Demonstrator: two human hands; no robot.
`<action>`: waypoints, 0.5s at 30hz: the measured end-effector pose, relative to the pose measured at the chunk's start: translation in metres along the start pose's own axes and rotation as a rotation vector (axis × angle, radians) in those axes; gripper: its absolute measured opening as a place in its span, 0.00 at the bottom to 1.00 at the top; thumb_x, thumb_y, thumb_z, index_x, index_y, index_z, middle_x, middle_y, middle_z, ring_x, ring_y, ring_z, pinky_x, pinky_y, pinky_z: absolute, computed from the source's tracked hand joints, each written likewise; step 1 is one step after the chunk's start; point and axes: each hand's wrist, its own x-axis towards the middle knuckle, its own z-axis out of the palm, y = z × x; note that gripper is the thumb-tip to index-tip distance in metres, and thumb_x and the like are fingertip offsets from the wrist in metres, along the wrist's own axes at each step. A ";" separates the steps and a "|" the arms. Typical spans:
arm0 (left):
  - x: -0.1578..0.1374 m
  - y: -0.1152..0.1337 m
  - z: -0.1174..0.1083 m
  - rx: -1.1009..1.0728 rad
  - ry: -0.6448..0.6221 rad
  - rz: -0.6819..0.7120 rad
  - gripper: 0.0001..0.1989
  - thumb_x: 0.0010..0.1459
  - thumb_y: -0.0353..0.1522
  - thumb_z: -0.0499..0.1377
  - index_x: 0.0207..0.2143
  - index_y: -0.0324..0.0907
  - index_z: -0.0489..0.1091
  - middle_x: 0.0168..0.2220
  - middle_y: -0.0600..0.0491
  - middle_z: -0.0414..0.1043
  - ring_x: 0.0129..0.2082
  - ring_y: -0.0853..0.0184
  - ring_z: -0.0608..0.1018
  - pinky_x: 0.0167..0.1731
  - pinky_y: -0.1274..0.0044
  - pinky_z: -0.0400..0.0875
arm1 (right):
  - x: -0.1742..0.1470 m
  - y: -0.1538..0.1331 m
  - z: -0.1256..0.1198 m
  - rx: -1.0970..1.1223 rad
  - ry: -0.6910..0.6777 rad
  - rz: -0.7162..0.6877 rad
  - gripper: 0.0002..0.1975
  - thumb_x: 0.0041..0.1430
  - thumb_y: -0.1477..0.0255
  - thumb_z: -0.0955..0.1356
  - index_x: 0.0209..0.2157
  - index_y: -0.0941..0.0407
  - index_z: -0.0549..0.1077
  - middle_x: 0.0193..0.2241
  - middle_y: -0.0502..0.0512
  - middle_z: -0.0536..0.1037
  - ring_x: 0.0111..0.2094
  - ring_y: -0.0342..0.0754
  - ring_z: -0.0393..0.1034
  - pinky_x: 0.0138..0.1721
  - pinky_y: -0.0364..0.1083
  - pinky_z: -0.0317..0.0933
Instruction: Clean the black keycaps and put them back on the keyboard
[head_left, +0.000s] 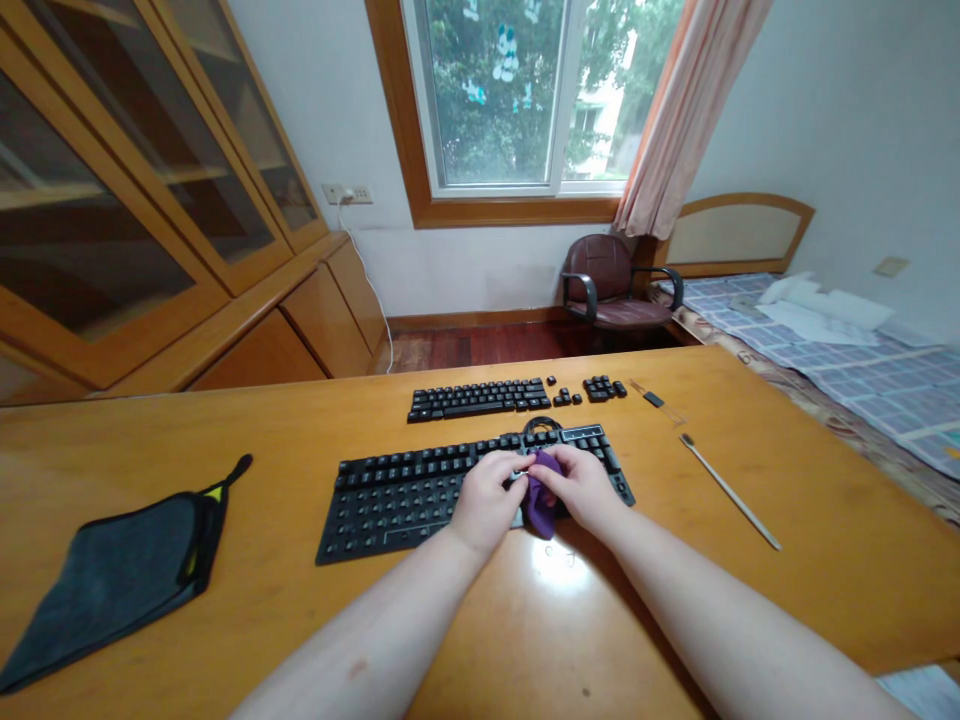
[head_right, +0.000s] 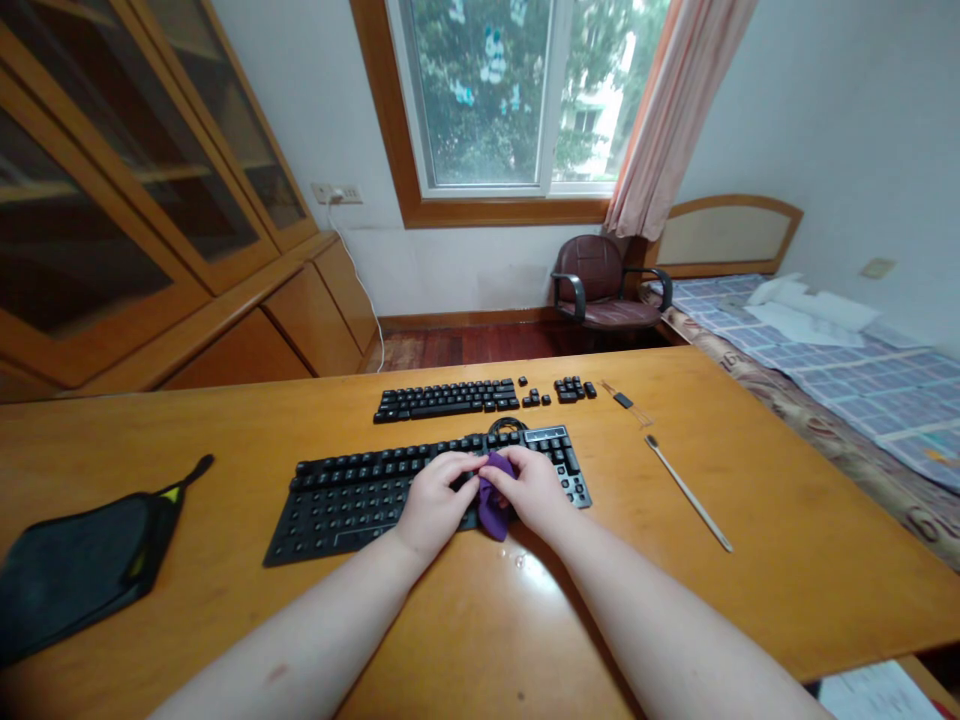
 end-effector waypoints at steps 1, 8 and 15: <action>0.000 0.000 0.000 0.003 -0.005 0.012 0.14 0.50 0.23 0.57 0.39 0.43 0.74 0.37 0.52 0.75 0.39 0.67 0.76 0.44 0.72 0.72 | 0.000 -0.001 0.000 -0.013 -0.004 0.002 0.12 0.48 0.63 0.69 0.30 0.56 0.71 0.20 0.47 0.72 0.17 0.42 0.66 0.19 0.41 0.62; 0.000 0.002 -0.001 -0.012 -0.015 0.008 0.12 0.52 0.26 0.57 0.39 0.43 0.74 0.37 0.51 0.75 0.40 0.66 0.75 0.44 0.70 0.72 | -0.002 -0.002 -0.001 -0.039 0.039 0.009 0.11 0.52 0.61 0.67 0.26 0.55 0.71 0.14 0.45 0.68 0.15 0.42 0.63 0.17 0.41 0.59; 0.006 0.002 -0.003 -0.158 0.018 -0.084 0.11 0.51 0.28 0.59 0.39 0.44 0.74 0.38 0.50 0.73 0.40 0.66 0.75 0.44 0.70 0.71 | 0.003 -0.004 -0.010 -0.135 0.221 -0.208 0.13 0.55 0.63 0.64 0.27 0.56 0.73 0.25 0.52 0.75 0.29 0.47 0.69 0.33 0.44 0.62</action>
